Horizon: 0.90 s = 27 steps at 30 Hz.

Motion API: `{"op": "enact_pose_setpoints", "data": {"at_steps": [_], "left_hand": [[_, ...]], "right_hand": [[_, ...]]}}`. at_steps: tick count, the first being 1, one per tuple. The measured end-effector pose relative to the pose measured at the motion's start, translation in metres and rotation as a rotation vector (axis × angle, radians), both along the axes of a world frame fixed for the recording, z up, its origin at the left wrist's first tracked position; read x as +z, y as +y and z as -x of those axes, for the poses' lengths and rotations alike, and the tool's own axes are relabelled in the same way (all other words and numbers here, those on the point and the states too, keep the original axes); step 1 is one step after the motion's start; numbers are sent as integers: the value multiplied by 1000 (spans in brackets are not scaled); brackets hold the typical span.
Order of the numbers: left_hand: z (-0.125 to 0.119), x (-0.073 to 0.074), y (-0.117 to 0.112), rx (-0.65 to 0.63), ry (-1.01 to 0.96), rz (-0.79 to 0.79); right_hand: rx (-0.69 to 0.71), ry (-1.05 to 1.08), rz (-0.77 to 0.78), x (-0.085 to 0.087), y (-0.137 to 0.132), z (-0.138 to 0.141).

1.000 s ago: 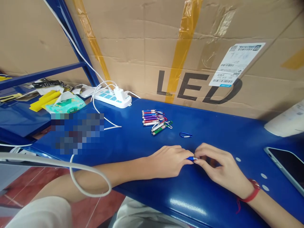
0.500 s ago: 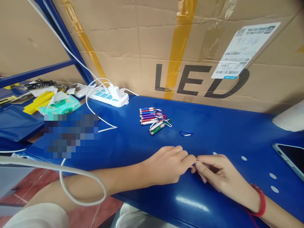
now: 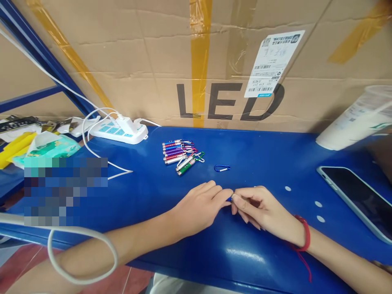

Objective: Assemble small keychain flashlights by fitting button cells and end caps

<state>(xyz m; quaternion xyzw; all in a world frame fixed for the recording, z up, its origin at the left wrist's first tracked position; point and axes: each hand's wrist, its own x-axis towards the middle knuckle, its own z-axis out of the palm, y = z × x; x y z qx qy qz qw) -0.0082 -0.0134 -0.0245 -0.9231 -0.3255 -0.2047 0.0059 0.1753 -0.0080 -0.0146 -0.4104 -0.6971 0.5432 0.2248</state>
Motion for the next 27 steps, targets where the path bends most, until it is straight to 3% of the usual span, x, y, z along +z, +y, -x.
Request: {"op": "enact_pose_setpoints", "data": {"at_steps": [6, 13, 18, 21, 24, 27], "left_hand": [[-1, 8, -2, 26, -100, 179], [-2, 13, 3, 53, -222, 427], [-2, 13, 9, 152, -485, 811], [0, 14, 11, 212, -561, 932], [2, 14, 12, 224, -590, 967], [2, 15, 11, 196, -617, 940]], "right_hand": [[0, 4, -116, 1, 6, -1], [12, -191, -631, -3, 9, -3], [71, -355, -940, -7, 5, -5], [80, -455, -1103, -9, 1, -6], [86, -470, -1172, -9, -1, -5], [69, -442, -1145, -9, -2, -4]]}}
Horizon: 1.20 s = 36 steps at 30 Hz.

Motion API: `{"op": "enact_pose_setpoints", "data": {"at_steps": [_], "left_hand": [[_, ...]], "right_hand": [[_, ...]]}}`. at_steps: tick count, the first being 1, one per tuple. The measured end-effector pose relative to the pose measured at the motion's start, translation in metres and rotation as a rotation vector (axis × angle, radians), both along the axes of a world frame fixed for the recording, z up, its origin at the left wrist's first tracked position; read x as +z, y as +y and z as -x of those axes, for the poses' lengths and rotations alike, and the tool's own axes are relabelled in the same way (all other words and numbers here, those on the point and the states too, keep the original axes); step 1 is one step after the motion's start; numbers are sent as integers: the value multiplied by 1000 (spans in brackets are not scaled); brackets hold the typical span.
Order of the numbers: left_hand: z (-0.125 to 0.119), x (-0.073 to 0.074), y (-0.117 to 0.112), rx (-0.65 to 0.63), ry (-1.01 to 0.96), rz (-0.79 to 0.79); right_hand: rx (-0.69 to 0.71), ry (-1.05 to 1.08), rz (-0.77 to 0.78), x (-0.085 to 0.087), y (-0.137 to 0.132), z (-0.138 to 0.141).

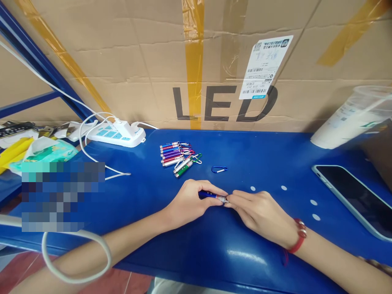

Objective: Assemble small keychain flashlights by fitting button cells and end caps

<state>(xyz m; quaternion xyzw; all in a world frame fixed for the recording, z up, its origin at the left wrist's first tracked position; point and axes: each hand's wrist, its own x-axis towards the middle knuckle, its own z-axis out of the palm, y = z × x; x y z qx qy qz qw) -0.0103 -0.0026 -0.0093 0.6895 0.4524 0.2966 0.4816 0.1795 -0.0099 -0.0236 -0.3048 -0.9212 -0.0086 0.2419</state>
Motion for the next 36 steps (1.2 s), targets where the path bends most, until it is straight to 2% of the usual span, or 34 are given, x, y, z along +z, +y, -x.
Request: {"op": "enact_pose_setpoints", "data": {"at_steps": [7, 13, 19, 25, 29, 36], "left_hand": [[1, 3, -2, -61, -68, -193], [2, -3, -2, -106, -9, -432], [2, -4, -3, -101, 65, -500], [4, -6, -3, -82, 88, -654], [4, -9, -1, -61, 83, -675], [1, -11, -2, -47, -2, -654]], "right_hand": [[4, 131, 145, 5, -3, 2], [-2, 195, 332, 6, -4, 3], [-23, 264, 442, 9, -5, 6], [-90, 317, 733, 10, -7, 10], [-111, 344, 883, 11, -6, 9], [-107, 358, 903, 16, -1, 7]]}}
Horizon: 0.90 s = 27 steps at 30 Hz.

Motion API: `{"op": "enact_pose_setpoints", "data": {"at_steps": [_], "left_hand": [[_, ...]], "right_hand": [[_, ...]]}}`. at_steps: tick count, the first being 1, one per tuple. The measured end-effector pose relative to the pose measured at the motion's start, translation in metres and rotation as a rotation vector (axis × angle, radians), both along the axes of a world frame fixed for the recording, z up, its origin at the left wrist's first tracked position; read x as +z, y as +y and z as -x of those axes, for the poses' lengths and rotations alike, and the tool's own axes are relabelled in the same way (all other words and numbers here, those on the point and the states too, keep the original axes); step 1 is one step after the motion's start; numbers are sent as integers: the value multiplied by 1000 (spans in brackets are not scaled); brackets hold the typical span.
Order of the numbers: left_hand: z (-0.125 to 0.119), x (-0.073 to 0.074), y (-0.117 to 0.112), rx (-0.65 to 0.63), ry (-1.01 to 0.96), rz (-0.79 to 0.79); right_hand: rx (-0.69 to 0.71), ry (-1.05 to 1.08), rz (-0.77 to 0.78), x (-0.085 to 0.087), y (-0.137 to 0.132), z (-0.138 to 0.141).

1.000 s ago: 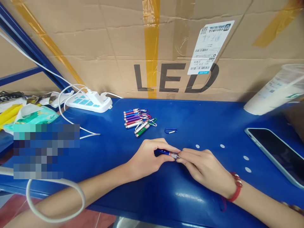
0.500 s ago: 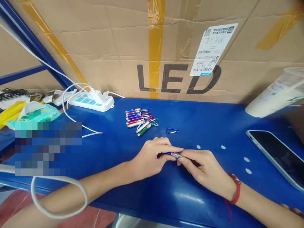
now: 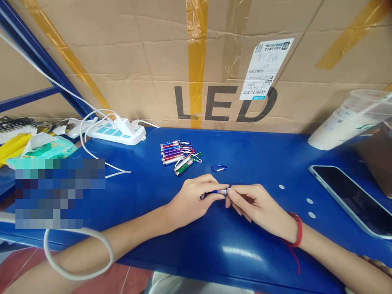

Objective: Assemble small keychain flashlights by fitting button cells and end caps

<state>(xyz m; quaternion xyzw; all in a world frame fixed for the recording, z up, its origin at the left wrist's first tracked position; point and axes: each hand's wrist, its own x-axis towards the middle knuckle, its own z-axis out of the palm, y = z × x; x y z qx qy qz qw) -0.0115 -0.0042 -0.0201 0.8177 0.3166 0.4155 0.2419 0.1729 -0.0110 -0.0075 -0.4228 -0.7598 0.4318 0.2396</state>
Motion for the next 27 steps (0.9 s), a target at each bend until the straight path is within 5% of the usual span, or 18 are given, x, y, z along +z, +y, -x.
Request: {"op": "enact_pose_setpoints", "data": {"at_steps": [4, 9, 14, 19, 27], "left_hand": [[-2, 4, -2, 36, 48, 67], [-1, 8, 0, 77, 102, 152], [0, 6, 1, 66, 133, 143], [-1, 9, -2, 49, 120, 238], [-1, 13, -6, 13, 106, 230]], "right_hand": [[-4, -91, -111, -1, 4, -2], [-106, -304, -643, -2, 11, -11], [-9, -436, -934, 0, 14, -12], [115, -529, -1141, 4, 14, -13], [13, -469, -1295, 7, 11, -14]]}}
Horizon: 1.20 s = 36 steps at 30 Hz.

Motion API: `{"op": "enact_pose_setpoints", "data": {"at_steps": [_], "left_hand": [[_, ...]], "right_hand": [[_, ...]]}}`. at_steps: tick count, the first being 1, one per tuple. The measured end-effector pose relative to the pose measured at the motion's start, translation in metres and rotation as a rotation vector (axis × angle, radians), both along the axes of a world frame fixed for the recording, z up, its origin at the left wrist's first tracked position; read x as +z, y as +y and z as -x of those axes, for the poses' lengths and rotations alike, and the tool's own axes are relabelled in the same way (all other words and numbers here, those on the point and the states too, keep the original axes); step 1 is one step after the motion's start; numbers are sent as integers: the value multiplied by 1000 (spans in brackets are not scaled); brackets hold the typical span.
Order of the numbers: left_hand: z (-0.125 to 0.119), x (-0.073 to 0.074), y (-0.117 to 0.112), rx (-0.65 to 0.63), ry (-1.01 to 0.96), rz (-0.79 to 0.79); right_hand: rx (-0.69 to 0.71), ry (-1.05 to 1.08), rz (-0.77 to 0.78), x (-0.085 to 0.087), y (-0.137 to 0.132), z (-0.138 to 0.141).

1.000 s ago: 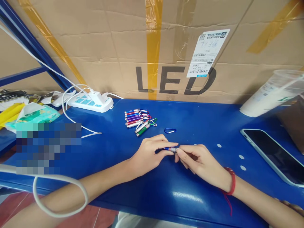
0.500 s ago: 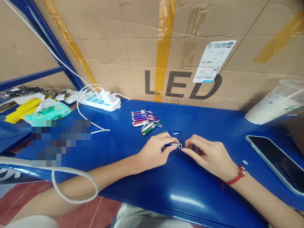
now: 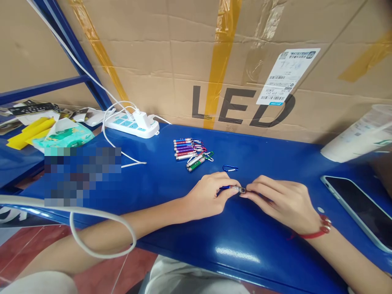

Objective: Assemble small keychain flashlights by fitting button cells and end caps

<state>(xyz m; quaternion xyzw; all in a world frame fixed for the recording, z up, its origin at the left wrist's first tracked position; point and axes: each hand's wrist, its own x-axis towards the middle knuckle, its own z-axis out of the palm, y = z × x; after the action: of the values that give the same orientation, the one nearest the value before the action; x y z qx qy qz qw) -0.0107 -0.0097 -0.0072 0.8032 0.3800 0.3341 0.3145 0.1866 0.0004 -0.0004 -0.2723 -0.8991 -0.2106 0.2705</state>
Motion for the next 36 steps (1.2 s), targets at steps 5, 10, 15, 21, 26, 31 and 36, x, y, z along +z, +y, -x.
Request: {"op": "enact_pose_setpoints", "data": {"at_steps": [5, 10, 15, 21, 26, 31, 36], "left_hand": [[1, 1, 0, -30, 20, -47], [1, 0, -2, -38, 27, -64], [0, -5, -1, -20, 13, -61], [0, -12, 4, -4, 36, -55], [1, -13, 4, -1, 50, -90], [3, -11, 5, 12, 22, -114], [8, -7, 5, 37, -29, -62]], "right_hand": [[-37, 6, -44, 1, -4, 3], [-14, 111, -2, 3, -7, 0], [47, 170, 78, -2, -7, -3], [67, 319, 234, -10, 0, 0], [86, 411, 367, -9, 2, 6], [31, 484, 482, -5, 3, 12], [-40, 582, 683, 1, 8, 19]]}}
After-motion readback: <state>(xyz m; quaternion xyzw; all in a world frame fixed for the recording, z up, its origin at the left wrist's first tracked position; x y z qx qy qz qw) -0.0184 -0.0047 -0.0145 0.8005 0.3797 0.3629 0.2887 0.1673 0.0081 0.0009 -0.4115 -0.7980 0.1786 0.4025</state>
